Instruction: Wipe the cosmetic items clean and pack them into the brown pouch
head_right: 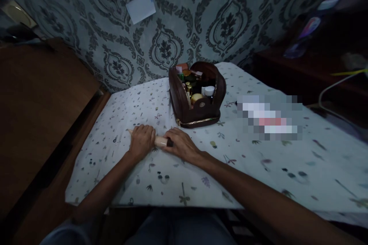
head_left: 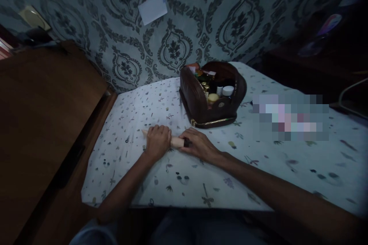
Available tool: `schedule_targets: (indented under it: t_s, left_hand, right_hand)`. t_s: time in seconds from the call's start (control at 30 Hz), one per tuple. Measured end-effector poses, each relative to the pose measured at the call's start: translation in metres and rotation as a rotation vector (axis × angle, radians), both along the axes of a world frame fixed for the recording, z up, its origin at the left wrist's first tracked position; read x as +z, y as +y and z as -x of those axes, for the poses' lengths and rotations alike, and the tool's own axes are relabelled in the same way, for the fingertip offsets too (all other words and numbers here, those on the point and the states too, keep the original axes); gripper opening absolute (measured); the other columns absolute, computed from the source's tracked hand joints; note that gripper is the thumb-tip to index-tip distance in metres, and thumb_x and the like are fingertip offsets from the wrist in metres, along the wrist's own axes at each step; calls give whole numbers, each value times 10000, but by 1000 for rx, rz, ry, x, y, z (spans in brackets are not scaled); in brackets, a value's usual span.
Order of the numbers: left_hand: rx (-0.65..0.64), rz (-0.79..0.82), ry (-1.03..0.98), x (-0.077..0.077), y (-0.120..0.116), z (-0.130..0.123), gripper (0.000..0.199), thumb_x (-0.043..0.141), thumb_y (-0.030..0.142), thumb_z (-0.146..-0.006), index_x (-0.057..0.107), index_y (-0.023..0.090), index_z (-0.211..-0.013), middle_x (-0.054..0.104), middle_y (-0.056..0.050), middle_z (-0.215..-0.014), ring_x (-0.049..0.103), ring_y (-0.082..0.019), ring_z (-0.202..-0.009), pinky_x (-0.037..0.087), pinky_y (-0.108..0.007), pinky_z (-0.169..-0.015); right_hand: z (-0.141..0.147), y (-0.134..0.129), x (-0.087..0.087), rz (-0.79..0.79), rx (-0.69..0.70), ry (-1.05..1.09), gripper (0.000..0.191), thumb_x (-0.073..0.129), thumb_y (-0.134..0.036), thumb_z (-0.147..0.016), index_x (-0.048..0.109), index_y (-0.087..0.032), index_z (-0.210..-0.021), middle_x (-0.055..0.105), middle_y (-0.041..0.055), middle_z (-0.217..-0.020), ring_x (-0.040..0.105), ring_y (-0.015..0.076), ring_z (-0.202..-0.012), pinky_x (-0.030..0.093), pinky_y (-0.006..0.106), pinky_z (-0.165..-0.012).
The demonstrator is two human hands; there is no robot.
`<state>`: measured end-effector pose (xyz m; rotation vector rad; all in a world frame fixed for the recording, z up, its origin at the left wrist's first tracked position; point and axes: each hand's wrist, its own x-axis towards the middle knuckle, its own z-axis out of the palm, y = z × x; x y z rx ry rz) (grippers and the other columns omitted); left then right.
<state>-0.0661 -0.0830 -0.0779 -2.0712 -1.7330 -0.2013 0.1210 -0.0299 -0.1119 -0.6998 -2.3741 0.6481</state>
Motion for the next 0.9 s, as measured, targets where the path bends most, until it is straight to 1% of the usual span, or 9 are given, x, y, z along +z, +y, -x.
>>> schedule_targets:
  t_s: [0.17,0.27,0.43,0.57,0.67,0.73,0.8,0.87,0.9]
  left_hand:
    - [114,-10,-24,5,-5,31,229,408,204,-966,570,187,-806,643,-67,-780,552,-238,-781,339,-374,-731]
    - [174,-13,-42,7,-12,44,231,393,202,-970,562,194,-812,642,-68,-788,547,-240,-785,351,-367,-718]
    - [220,10,-80,3,-33,51,251,379,206,-978,533,213,-779,620,-57,-784,541,-232,-790,374,-342,-682]
    - [251,35,-120,-4,-52,58,212,399,200,-974,512,215,-795,603,-47,-813,550,-214,-793,387,-317,-635]
    - [292,35,-139,-5,-58,64,183,404,202,-972,508,210,-821,591,-49,-811,549,-219,-783,398,-322,-631]
    - [306,34,-142,-2,-59,63,137,417,200,-962,518,206,-870,594,-62,-850,546,-236,-826,409,-333,-647]
    - [286,38,-157,4,-57,52,98,435,174,-938,527,205,-950,600,-76,-920,537,-253,-884,422,-344,-669]
    - [218,39,-210,10,-54,32,163,442,126,-908,523,208,-1023,597,-81,-981,528,-256,-925,437,-353,-702]
    - [161,42,-253,12,-52,20,195,441,108,-897,518,209,-1045,593,-80,-996,525,-253,-937,444,-356,-727]
  right_hand:
    - [0,-1,0,15,2,-15,213,742,-252,-764,611,-185,-919,639,59,-882,567,216,-836,451,313,-709]
    - [0,-2,1,12,29,-16,219,724,-273,-783,608,-192,-950,645,66,-925,575,224,-870,460,331,-741]
    - [0,-7,6,17,103,-59,217,674,-336,-838,609,-171,-965,648,89,-930,587,232,-859,471,346,-743]
    - [1,-10,5,10,140,-86,230,718,-277,-789,607,-174,-961,648,89,-954,591,231,-872,474,349,-763]
    - [1,-11,4,10,149,-80,253,724,-273,-780,604,-171,-978,643,87,-958,590,228,-872,473,346,-766]
    - [1,-11,4,20,154,-73,249,706,-309,-801,606,-171,-983,639,87,-959,589,224,-868,473,343,-761]
    - [1,-11,5,37,152,-68,235,687,-329,-814,611,-172,-972,637,86,-949,590,220,-856,474,338,-749]
    - [2,-11,5,53,145,-60,217,682,-321,-812,613,-177,-959,635,80,-935,591,215,-845,474,330,-738]
    - [2,-10,5,57,144,-53,217,685,-321,-807,612,-179,-954,633,76,-929,591,214,-842,474,327,-733]
